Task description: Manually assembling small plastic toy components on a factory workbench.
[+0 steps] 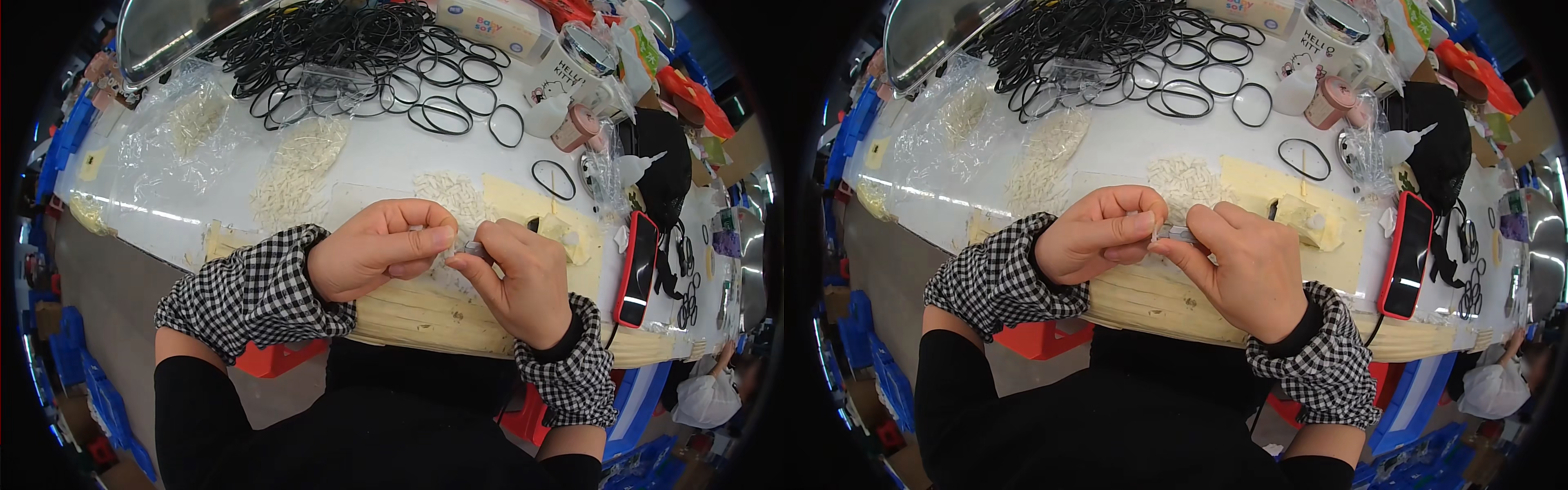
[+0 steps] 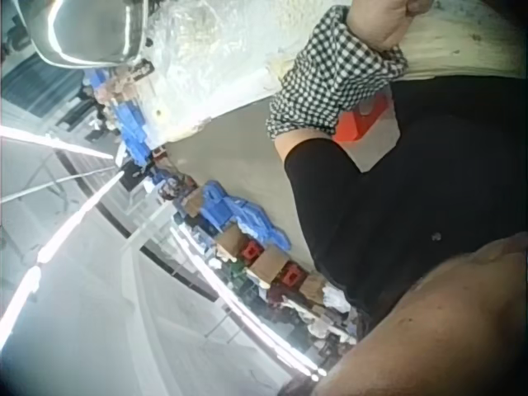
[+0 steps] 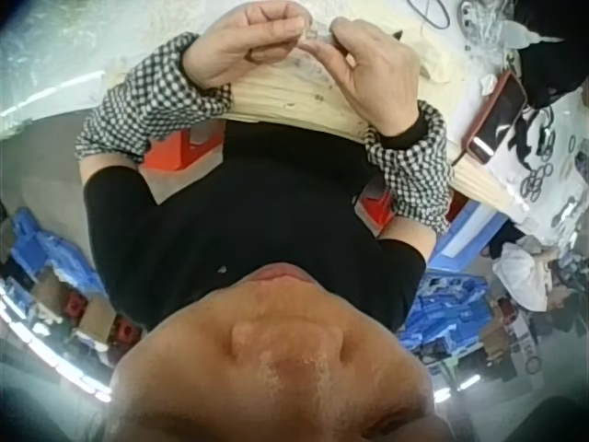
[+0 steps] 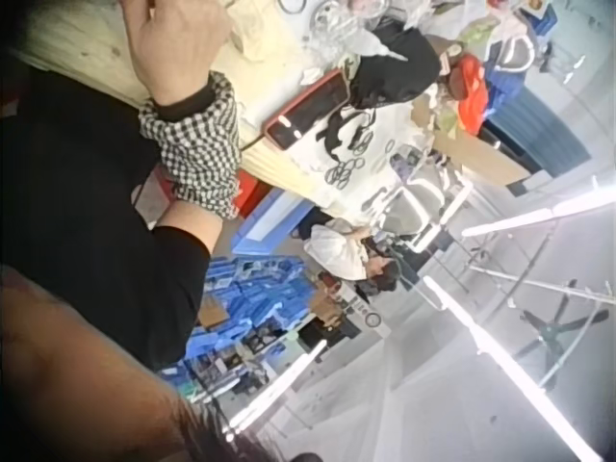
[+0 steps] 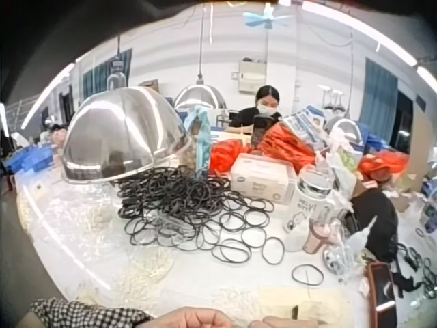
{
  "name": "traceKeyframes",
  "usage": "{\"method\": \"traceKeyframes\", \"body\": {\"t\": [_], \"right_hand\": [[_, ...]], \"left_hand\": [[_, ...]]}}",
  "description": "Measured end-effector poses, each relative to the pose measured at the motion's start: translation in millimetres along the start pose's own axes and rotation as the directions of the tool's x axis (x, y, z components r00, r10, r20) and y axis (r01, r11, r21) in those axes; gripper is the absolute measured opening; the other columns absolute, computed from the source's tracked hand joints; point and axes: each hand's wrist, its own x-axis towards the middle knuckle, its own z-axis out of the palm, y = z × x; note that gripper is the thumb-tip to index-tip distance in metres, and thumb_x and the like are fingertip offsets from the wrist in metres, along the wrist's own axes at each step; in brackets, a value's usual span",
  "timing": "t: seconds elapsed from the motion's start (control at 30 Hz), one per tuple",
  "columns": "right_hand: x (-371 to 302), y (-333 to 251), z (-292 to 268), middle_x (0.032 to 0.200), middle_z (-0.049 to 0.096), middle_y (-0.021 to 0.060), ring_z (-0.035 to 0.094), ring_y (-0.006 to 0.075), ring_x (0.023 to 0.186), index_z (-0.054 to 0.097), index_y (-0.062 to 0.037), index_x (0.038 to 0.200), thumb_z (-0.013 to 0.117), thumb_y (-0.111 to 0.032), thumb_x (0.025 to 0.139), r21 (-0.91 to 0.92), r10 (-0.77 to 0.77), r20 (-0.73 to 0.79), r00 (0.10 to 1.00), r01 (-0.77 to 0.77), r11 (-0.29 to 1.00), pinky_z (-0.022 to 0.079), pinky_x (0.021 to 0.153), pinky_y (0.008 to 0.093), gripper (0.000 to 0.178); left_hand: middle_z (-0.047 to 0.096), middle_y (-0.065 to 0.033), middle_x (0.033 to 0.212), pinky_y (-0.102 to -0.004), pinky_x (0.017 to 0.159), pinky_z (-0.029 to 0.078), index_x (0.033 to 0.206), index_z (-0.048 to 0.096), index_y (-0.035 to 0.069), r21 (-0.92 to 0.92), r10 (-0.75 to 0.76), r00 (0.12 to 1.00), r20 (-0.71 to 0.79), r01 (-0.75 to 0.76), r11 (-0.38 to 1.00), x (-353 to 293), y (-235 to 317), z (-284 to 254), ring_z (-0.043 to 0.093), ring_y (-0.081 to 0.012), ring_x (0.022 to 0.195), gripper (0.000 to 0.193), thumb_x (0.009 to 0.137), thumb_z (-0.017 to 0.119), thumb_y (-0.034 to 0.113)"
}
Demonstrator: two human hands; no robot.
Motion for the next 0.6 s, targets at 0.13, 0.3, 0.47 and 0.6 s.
{"method": "traceKeyframes", "body": {"t": [0.13, 0.3, 0.47, 0.6], "right_hand": [[0.1, -0.1, 2.0, 0.059, 0.051, 0.004, 0.053, 0.0217, 0.048, 0.054, -0.0078, 0.07, 0.07, -0.036, 0.081, -0.003, -0.001, -0.022, 1.0, 0.001, 1.0, 0.039, 0.042, 0.0327, 0.034], [0.7, -0.9, 1.1, 0.059, 0.052, 0.0041, 0.053, 0.0219, 0.049, 0.054, -0.0077, 0.071, 0.07, -0.036, 0.082, 0.013, 0.004, 0.004, 1.0, -0.004, 1.0, 0.039, 0.043, 0.0325, 0.034], [0.4, -0.2, 1.7, 0.059, 0.052, 0.004, 0.053, 0.0217, 0.049, 0.054, -0.0073, 0.071, 0.069, -0.036, 0.082, 0.03, -0.004, -0.021, 1.0, 0.005, 1.0, 0.039, 0.043, 0.0324, 0.035], [-0.5, 0.6, 1.6, 0.059, 0.052, 0.0041, 0.053, 0.0216, 0.049, 0.054, -0.0072, 0.071, 0.069, -0.036, 0.083, 0.039, -0.012, -0.009, 1.0, 0.012, 0.999, 0.039, 0.043, 0.0323, 0.035]], "left_hand": [[0.048, 0.0073, 0.075, -0.0159, 0.052, 0.026, 0.104, 0.056, 0.005, -0.011, -0.006, 1.0, 0.007, 0.006, 1.0, -0.5, -0.4, -0.3, 0.032, -0.0009, 0.058, 0.017, 0.097, 0.054, 0.02], [0.047, 0.0074, 0.076, -0.016, 0.052, 0.026, 0.105, 0.055, 0.005, -0.05, -0.007, 1.0, 0.018, 0.008, 0.999, -0.9, -2.5, -1.8, 0.032, -0.001, 0.058, 0.016, 0.097, 0.053, 0.019], [0.046, 0.0073, 0.076, -0.016, 0.052, 0.026, 0.105, 0.054, 0.005, -0.072, -0.004, 0.999, 0.039, 0.007, 0.997, -0.1, -2.2, -0.5, 0.032, -0.001, 0.058, 0.016, 0.097, 0.053, 0.019], [0.045, 0.0074, 0.075, -0.0161, 0.052, 0.026, 0.105, 0.054, 0.005, -0.06, -0.002, 0.999, 0.04, 0.005, 0.998, 0.1, -3.0, -2.1, 0.032, -0.0011, 0.058, 0.016, 0.098, 0.053, 0.02]]}}
